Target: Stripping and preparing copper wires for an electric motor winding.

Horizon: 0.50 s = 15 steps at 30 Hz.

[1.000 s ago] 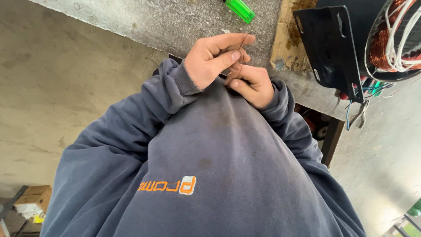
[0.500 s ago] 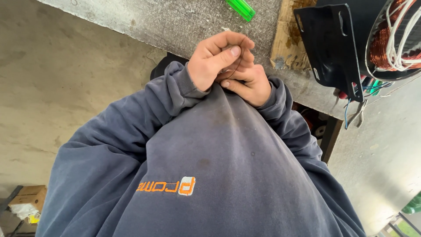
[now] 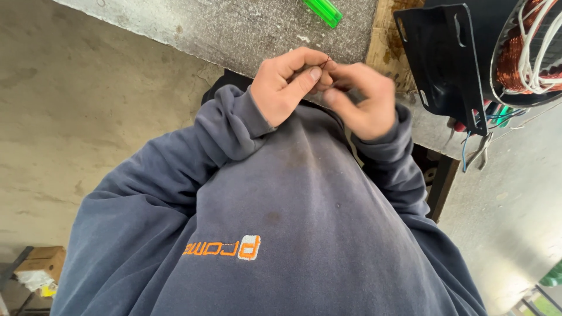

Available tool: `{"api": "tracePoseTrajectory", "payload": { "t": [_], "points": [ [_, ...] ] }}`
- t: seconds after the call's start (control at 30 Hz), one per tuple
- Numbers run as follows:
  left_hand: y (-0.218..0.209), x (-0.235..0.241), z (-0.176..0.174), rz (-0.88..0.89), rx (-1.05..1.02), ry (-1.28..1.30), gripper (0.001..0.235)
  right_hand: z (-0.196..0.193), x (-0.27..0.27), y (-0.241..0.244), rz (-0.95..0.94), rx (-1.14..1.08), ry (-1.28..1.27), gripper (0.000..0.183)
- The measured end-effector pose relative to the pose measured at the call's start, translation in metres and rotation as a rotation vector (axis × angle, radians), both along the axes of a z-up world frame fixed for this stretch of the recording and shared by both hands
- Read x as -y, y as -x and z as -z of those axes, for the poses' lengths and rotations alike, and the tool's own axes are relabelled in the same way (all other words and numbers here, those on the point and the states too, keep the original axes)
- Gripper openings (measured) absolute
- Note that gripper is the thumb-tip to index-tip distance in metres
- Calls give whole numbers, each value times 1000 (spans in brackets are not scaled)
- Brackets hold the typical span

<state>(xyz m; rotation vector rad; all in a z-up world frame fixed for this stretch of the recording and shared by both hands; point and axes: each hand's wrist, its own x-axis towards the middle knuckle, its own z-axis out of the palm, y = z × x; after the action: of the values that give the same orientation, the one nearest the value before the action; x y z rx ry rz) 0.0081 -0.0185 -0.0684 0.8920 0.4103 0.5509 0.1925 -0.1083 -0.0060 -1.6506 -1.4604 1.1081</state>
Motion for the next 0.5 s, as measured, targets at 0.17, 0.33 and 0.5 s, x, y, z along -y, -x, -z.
{"api": "tracePoseTrajectory", "payload": {
  "t": [0.17, 0.33, 0.5],
  "points": [
    [6, -6, -25, -40, -219, -408, 21, -11, -6, 9, 136, 35, -202, 34],
    [7, -3, -23, -26, -259, -441, 18, -3, -8, 13, 120, 119, -270, 23],
    [9, 2, 0, 85, -149, -110, 21, 14, -2, 3, 99, -85, -279, 17]
  ]
}}
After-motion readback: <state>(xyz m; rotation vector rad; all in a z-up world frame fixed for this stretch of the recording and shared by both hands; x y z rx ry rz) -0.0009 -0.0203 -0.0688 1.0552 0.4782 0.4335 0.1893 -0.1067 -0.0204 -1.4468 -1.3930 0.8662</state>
